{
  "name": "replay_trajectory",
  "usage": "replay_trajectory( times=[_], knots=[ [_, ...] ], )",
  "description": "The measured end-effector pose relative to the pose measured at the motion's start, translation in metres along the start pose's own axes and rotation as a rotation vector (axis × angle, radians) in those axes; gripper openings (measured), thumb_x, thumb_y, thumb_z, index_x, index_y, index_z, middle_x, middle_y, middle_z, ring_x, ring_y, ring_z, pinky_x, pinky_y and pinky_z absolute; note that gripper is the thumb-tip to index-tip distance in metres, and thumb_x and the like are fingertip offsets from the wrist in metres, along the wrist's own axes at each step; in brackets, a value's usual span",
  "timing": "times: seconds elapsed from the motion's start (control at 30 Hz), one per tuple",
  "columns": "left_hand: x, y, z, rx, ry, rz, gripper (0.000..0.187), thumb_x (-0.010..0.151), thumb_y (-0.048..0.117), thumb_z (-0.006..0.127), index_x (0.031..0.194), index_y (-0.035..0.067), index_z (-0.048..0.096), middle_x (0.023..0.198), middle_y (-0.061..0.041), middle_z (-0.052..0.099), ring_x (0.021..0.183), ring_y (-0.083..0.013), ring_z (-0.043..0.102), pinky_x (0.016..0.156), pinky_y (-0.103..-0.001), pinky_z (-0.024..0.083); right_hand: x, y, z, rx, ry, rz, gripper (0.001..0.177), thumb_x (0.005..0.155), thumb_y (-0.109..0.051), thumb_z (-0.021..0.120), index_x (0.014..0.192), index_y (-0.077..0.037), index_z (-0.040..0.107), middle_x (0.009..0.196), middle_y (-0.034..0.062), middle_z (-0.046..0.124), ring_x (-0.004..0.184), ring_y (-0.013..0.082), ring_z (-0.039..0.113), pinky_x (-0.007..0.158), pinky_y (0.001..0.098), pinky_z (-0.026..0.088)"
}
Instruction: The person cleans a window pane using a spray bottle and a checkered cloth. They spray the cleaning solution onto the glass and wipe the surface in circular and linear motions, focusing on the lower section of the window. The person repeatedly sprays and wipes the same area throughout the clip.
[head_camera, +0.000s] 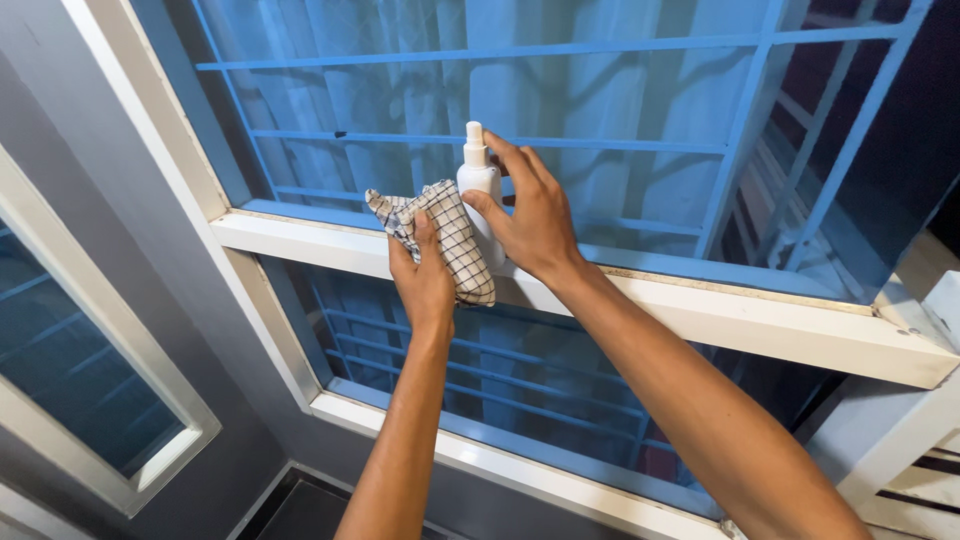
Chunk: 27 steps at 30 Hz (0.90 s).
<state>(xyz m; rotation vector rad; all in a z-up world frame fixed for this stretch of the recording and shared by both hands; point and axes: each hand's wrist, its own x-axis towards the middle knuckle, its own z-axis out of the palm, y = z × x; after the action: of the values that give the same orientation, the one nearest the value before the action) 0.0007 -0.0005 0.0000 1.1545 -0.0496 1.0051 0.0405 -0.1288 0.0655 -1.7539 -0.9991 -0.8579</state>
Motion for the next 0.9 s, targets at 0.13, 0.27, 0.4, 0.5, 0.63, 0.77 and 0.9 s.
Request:
replay_trajectory(
  times=[0.13,0.27,0.4,0.5,0.63,0.77,0.9],
  knots=[
    [0.003,0.001,0.0,-0.011,-0.013,-0.02,0.049,0.102,0.041,0.056,0.13,0.001,0.06,0.114,-0.009,0.07,0.102,-0.0146,0.064,0.089,-0.031,0.052,-0.003,0.003,0.004,-0.158,0.087,-0.099,0.067,0.088,-0.028,0.081,0.146,-0.008,0.052,0.12,0.0101,0.067,0.109,0.0259,0.066,0.086,0.0396,0.056],
    [0.0,0.003,-0.003,0.029,-0.024,-0.025,0.049,0.101,0.042,0.056,0.131,0.002,0.06,0.116,-0.008,0.07,0.104,-0.014,0.064,0.091,-0.03,0.052,-0.006,0.006,0.007,-0.257,0.113,-0.132,0.07,0.089,-0.03,0.082,0.146,-0.006,0.051,0.122,0.01,0.063,0.108,0.0277,0.065,0.084,0.0401,0.057],
    [-0.001,0.004,-0.005,0.028,-0.042,-0.033,0.051,0.101,0.043,0.056,0.13,0.002,0.06,0.115,-0.009,0.07,0.104,-0.015,0.065,0.091,-0.031,0.052,-0.011,0.002,0.004,-0.271,0.1,-0.13,0.077,0.086,-0.029,0.083,0.15,-0.005,0.047,0.128,0.0109,0.057,0.11,0.029,0.065,0.082,0.0401,0.057],
    [-0.002,0.006,-0.007,0.065,-0.036,-0.053,0.052,0.101,0.045,0.056,0.13,0.002,0.061,0.115,-0.01,0.07,0.104,-0.0158,0.066,0.091,-0.032,0.053,-0.015,-0.002,0.001,-0.226,0.036,-0.017,0.085,0.083,-0.03,0.083,0.153,-0.007,0.041,0.133,0.0116,0.054,0.103,0.0274,0.066,0.081,0.0415,0.057],
    [-0.006,0.01,-0.008,0.048,-0.054,-0.071,0.054,0.1,0.046,0.055,0.131,0.003,0.059,0.116,-0.01,0.071,0.105,-0.0162,0.067,0.091,-0.032,0.053,-0.018,-0.003,-0.003,-0.22,0.037,-0.042,0.086,0.083,-0.03,0.084,0.153,-0.009,0.039,0.136,0.0132,0.052,0.108,0.0292,0.066,0.083,0.0434,0.057],
    [-0.011,0.014,-0.009,0.071,-0.035,-0.063,0.054,0.1,0.047,0.053,0.129,0.003,0.061,0.113,-0.009,0.071,0.103,-0.0154,0.067,0.09,-0.031,0.053,-0.023,-0.005,-0.008,-0.208,0.01,0.002,0.085,0.083,-0.028,0.083,0.153,-0.01,0.039,0.139,0.0129,0.049,0.105,0.0287,0.066,0.084,0.0434,0.058],
    [-0.023,0.02,-0.02,0.036,0.014,-0.102,0.056,0.101,0.05,0.048,0.122,0.0,0.065,0.101,-0.009,0.072,0.09,-0.0154,0.068,0.08,-0.03,0.055,-0.034,-0.005,-0.019,-0.166,0.025,0.029,0.084,0.084,-0.029,0.082,0.152,-0.007,0.037,0.142,0.0161,0.042,0.111,0.0307,0.063,0.082,0.0436,0.058]
  ],
)
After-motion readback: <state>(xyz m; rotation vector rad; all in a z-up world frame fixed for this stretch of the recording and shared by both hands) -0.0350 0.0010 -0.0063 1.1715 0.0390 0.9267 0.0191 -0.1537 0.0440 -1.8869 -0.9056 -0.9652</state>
